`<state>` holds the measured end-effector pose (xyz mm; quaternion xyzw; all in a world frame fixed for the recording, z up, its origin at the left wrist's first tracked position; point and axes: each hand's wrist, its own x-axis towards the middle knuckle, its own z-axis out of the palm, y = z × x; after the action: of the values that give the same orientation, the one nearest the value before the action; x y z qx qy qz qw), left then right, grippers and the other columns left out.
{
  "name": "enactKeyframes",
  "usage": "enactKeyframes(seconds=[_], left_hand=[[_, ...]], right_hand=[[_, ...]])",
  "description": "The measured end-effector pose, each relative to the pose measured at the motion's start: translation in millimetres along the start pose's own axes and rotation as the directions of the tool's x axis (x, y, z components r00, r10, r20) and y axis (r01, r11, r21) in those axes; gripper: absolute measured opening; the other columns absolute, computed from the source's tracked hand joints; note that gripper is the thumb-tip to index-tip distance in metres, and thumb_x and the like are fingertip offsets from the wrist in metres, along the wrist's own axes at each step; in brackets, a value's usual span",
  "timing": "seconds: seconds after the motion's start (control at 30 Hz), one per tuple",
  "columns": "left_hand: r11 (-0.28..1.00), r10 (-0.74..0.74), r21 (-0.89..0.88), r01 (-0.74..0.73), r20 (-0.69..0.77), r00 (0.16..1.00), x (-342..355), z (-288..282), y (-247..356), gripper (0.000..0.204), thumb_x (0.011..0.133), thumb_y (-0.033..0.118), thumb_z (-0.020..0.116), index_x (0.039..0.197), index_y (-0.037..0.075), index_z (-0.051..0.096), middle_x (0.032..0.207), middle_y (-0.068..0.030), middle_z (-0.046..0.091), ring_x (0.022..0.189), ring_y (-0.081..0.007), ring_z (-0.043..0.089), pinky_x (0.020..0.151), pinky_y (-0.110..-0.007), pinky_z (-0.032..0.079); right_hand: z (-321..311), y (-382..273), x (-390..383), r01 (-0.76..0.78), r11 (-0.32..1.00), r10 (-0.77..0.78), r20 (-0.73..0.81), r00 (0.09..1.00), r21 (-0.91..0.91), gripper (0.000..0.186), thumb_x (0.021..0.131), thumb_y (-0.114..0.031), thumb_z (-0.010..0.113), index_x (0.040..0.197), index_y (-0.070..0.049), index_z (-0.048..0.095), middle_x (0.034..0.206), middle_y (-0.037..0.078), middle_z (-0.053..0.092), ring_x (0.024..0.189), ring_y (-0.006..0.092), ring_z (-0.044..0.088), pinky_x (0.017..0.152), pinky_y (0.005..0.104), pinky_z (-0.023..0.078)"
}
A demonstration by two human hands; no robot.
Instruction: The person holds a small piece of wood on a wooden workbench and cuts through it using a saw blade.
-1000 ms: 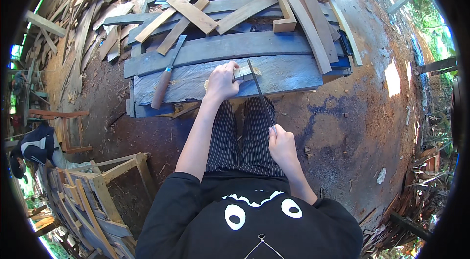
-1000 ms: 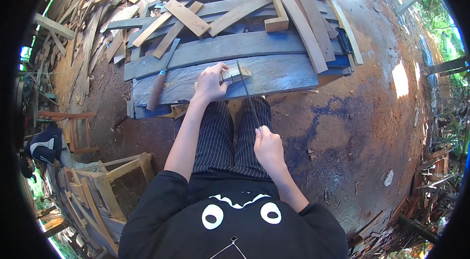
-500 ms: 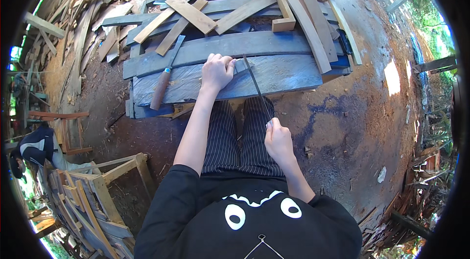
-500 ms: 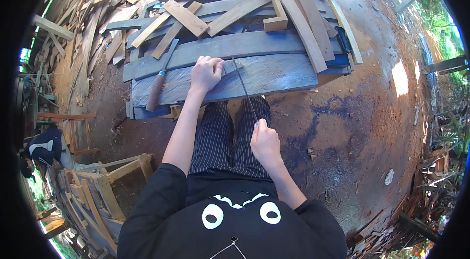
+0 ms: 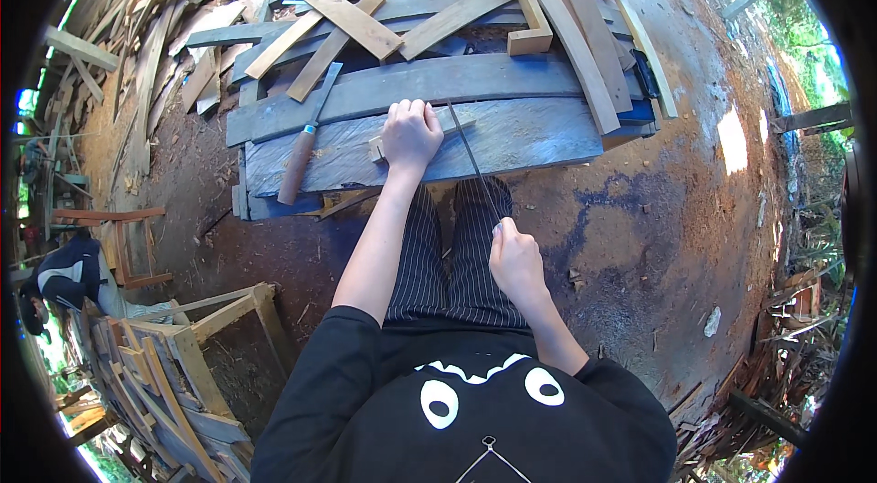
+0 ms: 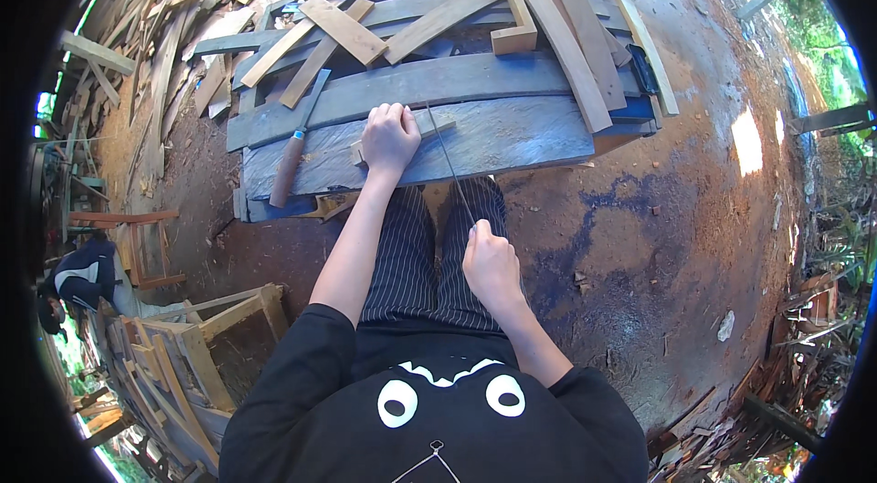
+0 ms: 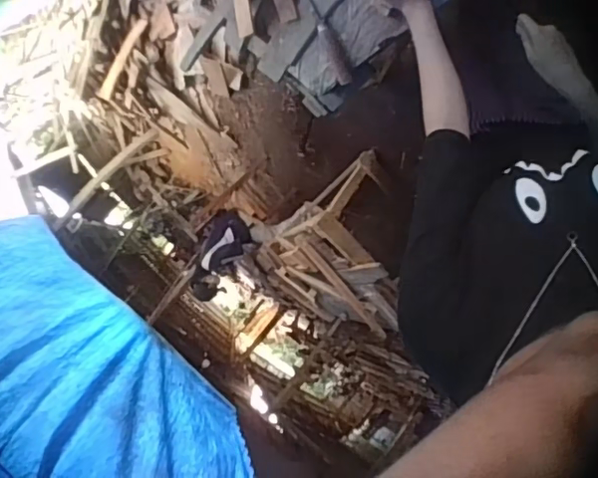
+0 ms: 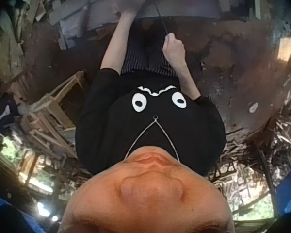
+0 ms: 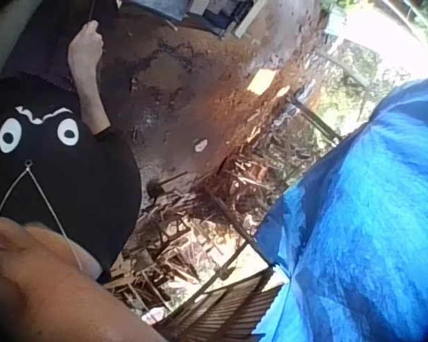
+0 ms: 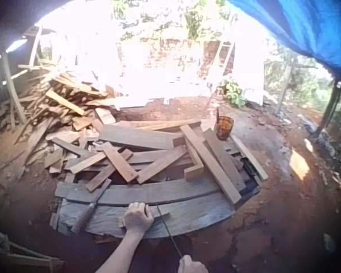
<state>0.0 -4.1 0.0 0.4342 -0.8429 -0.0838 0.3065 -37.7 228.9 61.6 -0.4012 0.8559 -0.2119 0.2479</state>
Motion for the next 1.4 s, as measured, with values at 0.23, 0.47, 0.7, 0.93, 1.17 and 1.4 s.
enactKeyframes(seconds=[0.23,0.47,0.7,0.93,1.17,1.4], left_hand=[[1.000,0.024,0.007,-0.024,-0.025,0.999,-0.2,1.0,-0.9,0.017,0.080,0.016,0.055,0.068,0.004,0.057,0.073,-0.0111,0.056,0.075,-0.0280,0.058,0.063,-0.039,0.050],[0.998,0.045,0.040,-0.045,-0.023,0.999,-1.4,2.4,1.6,0.016,0.078,0.016,0.055,0.067,0.005,0.056,0.072,-0.0109,0.056,0.074,-0.0279,0.058,0.061,-0.039,0.050],[0.997,0.023,0.080,-0.021,-0.026,0.999,-2.6,2.4,-0.1,0.014,0.077,0.016,0.056,0.067,0.006,0.056,0.071,-0.0107,0.056,0.073,-0.0279,0.058,0.061,-0.039,0.050],[0.998,0.061,0.013,-0.061,-0.011,0.998,-0.1,2.9,1.5,0.012,0.076,0.015,0.057,0.067,0.006,0.056,0.072,-0.0110,0.056,0.074,-0.0285,0.058,0.061,-0.040,0.050],[0.996,-0.005,0.091,0.008,-0.034,0.999,-1.0,4.7,-0.3,0.013,0.076,0.016,0.056,0.067,0.007,0.056,0.073,-0.0109,0.056,0.075,-0.0293,0.058,0.062,-0.041,0.050],[0.994,0.110,0.018,-0.110,-0.014,0.994,-7.2,0.1,0.8,0.013,0.076,0.014,0.055,0.067,0.005,0.055,0.072,-0.0114,0.056,0.074,-0.0284,0.058,0.061,-0.040,0.050]], right_hand=[[18.2,-0.4,21.7,-0.005,1.000,0.005,0.027,1.000,-0.003,0.018,0.093,-0.016,0.041,0.089,0.000,0.047,0.068,0.026,0.060,0.069,0.0448,0.061,0.061,0.0522,0.050],[30.5,-28.4,94.7,-0.039,0.998,0.041,-0.044,0.998,0.048,0.023,0.093,-0.019,0.039,0.092,0.002,0.049,0.076,0.029,0.061,0.077,0.0461,0.061,0.069,0.0537,0.048],[18.9,-4.3,29.0,-0.083,0.997,0.083,0.054,0.995,0.001,0.020,0.093,-0.019,0.041,0.094,0.000,0.049,0.076,0.029,0.061,0.076,0.0475,0.060,0.067,0.0557,0.048],[24.5,-14.0,70.1,-0.052,0.998,0.053,-0.025,0.998,0.047,0.020,0.093,-0.019,0.041,0.092,0.000,0.049,0.075,0.028,0.060,0.076,0.0471,0.060,0.067,0.0551,0.048],[23.1,-13.6,44.1,-0.073,0.996,0.074,-0.010,0.997,0.058,0.021,0.093,-0.020,0.040,0.092,0.000,0.049,0.078,0.029,0.061,0.078,0.0474,0.060,0.068,0.0546,0.048],[25.5,-0.4,33.0,-0.038,0.998,0.039,-0.008,0.999,0.044,0.018,0.092,-0.018,0.042,0.090,-0.001,0.048,0.073,0.029,0.059,0.075,0.0479,0.059,0.065,0.0555,0.047]])
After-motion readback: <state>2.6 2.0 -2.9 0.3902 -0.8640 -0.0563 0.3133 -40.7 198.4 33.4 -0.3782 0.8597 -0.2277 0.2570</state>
